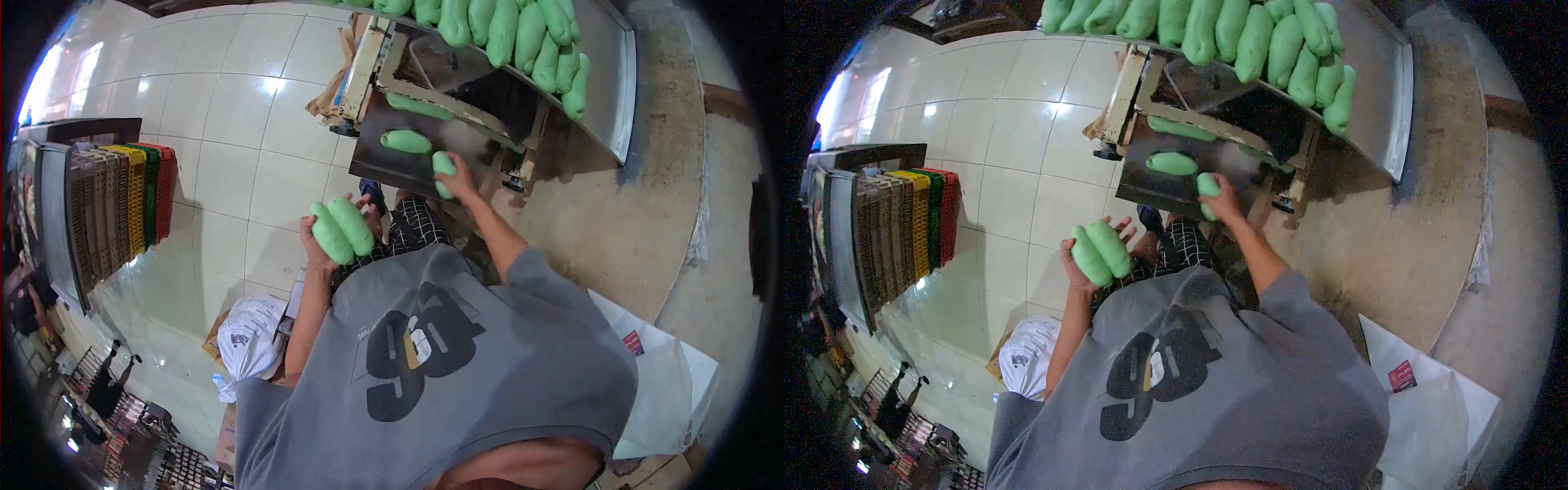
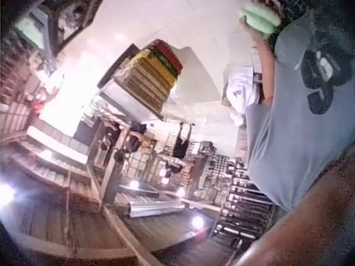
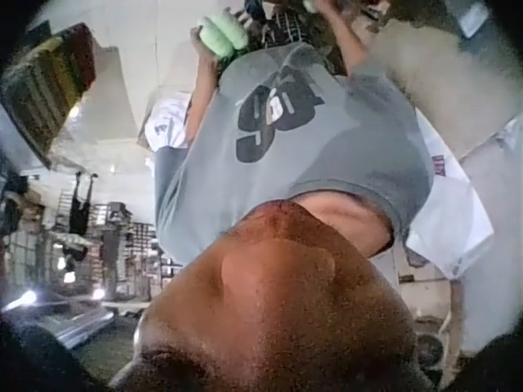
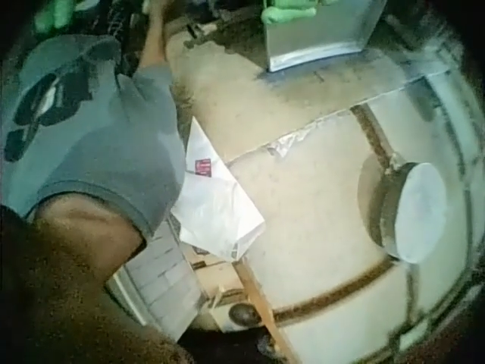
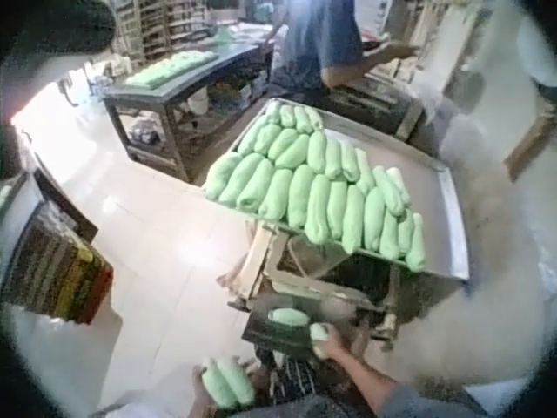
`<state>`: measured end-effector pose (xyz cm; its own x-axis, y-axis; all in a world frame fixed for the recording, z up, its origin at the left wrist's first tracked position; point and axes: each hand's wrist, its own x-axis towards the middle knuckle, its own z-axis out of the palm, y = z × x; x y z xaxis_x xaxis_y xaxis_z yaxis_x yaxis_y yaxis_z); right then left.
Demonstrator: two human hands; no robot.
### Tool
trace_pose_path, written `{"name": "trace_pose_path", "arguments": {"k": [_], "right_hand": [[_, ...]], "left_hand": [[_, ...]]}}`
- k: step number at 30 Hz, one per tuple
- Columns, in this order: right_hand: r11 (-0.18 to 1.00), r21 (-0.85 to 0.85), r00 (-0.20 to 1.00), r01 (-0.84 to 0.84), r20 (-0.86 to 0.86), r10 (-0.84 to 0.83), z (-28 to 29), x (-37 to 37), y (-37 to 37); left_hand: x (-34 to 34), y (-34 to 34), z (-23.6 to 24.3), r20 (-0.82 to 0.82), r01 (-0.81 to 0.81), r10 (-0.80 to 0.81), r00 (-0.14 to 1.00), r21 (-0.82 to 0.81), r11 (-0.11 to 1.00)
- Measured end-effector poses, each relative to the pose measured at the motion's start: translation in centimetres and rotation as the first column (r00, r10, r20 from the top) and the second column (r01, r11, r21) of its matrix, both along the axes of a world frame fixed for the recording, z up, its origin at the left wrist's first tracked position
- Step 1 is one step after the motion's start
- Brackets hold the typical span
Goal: The recorder shapes green dough into rounds and then uses a molding machine to create uniform rolls.
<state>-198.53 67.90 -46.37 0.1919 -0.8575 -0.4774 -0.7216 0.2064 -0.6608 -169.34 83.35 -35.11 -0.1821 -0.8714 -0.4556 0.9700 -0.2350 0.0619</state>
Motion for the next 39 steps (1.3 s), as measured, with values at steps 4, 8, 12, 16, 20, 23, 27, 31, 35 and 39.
{"name": "trace_pose_path", "arguments": {"k": [4,8,12,16,20,23,27,31,35,39], "right_hand": [[0.996,-0.089,0.922,-0.030,0.383,0.062,7.3,9.7,7.9],[0.695,0.690,0.794,-0.204,0.531,-0.294,9.6,10.5,3.9],[0.725,-0.462,0.855,-0.511,-0.357,0.376,3.9,9.3,-4.8],[0.810,-0.127,0.774,-0.573,-0.408,0.484,-0.4,9.4,-9.3],[0.872,-0.181,0.889,-0.454,-0.155,0.431,2.2,10.3,-6.3],[0.992,0.053,0.934,-0.113,0.347,0.088,6.9,11.1,-0.4],[0.973,-0.002,0.842,-0.230,0.502,0.200,12.6,13.0,6.9],[0.731,0.530,0.660,-0.430,0.737,-0.146,13.2,11.2,4.2],[0.618,0.554,0.775,-0.558,0.614,0.149,6.1,8.9,-3.1],[0.890,0.097,0.892,-0.446,0.136,0.432,-2.2,8.2,-4.6]], "left_hand": [[-1.0,-0.3,-1.8,0.083,0.070,-0.080,0.993,0.122,0.990],[0.0,1.1,-3.3,0.126,-0.095,0.066,0.990,0.236,0.967],[1.8,4.0,-3.7,0.135,-0.247,0.222,0.966,0.213,0.945],[2.4,6.2,-3.6,0.168,-0.330,0.301,0.939,0.185,0.926],[1.4,6.3,-3.5,0.193,-0.369,0.330,0.924,0.221,0.903],[0.2,5.3,-3.5,0.077,-0.376,0.369,0.926,0.132,0.917],[-0.9,4.7,-4.2,-0.033,-0.341,0.345,0.938,0.093,0.935],[-1.0,6.5,-5.5,0.086,-0.530,0.527,0.846,0.025,0.848],[-0.8,8.6,-6.4,0.064,-0.597,0.594,0.802,0.056,0.800],[-0.2,9.0,-6.7,0.048,-0.606,0.605,0.795,0.001,0.796]]}}
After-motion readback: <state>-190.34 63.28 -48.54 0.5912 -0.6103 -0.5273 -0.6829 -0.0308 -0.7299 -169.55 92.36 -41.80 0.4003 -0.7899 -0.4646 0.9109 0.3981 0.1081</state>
